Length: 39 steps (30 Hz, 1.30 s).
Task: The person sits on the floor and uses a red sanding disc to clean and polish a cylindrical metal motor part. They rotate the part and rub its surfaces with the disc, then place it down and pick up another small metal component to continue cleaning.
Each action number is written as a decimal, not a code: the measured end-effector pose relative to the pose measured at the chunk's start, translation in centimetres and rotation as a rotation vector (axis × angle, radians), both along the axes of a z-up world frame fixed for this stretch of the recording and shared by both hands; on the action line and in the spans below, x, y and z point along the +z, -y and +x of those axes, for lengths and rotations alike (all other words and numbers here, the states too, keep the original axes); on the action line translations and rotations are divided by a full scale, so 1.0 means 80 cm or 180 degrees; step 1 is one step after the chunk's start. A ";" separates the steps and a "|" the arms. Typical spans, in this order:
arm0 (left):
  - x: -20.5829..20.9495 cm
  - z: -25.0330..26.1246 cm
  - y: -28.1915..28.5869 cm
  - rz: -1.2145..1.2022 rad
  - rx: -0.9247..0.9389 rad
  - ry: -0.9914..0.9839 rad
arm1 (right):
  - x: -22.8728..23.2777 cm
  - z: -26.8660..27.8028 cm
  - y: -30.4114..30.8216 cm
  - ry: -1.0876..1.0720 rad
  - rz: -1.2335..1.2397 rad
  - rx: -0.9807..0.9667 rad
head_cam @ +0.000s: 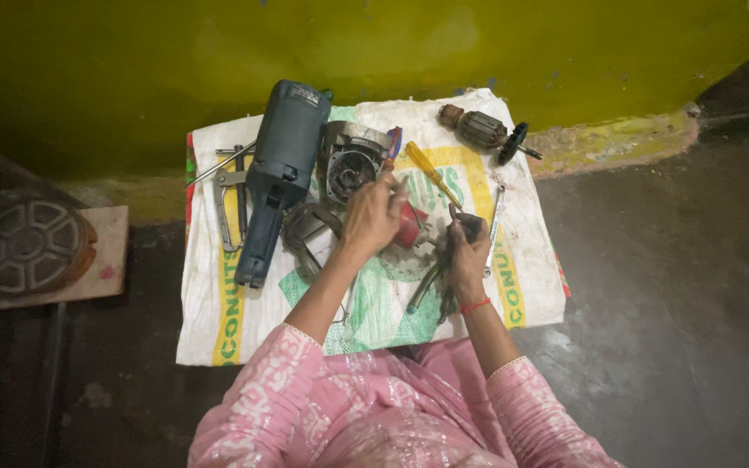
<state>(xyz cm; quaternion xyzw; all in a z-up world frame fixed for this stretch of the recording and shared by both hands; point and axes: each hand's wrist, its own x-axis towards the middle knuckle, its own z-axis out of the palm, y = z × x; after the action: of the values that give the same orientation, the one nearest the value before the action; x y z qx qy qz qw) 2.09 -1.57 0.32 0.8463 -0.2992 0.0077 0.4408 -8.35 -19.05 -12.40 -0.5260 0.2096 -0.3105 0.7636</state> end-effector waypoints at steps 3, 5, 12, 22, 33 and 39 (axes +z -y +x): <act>-0.007 -0.013 0.003 -0.0122 0.0105 0.0921 | 0.015 -0.007 -0.010 -0.0110 -0.0195 0.0158; -0.013 -0.018 0.007 -0.0084 0.0196 0.0500 | 0.024 -0.010 -0.011 -0.0183 -0.0065 0.0123; -0.038 -0.014 0.026 -0.1351 0.0576 0.0967 | 0.036 -0.008 -0.018 -0.0086 -0.0410 0.0054; -0.046 -0.030 0.088 -0.0962 0.0535 -0.0257 | 0.134 -0.045 -0.033 -0.0384 -0.2162 -0.0419; -0.038 -0.034 0.059 -0.0919 0.0903 0.0293 | 0.123 -0.039 -0.043 -0.0907 -0.3052 0.0278; -0.042 -0.024 0.067 -0.0781 0.1084 0.0217 | 0.116 -0.028 -0.033 -0.0676 -0.3288 0.0518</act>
<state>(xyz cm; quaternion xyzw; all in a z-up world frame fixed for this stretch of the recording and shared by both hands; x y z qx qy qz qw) 0.19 -6.93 -3.01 0.8239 -0.1634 0.1469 0.5224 -10.58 -16.38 -3.14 -0.8765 0.0641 -0.2581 0.4013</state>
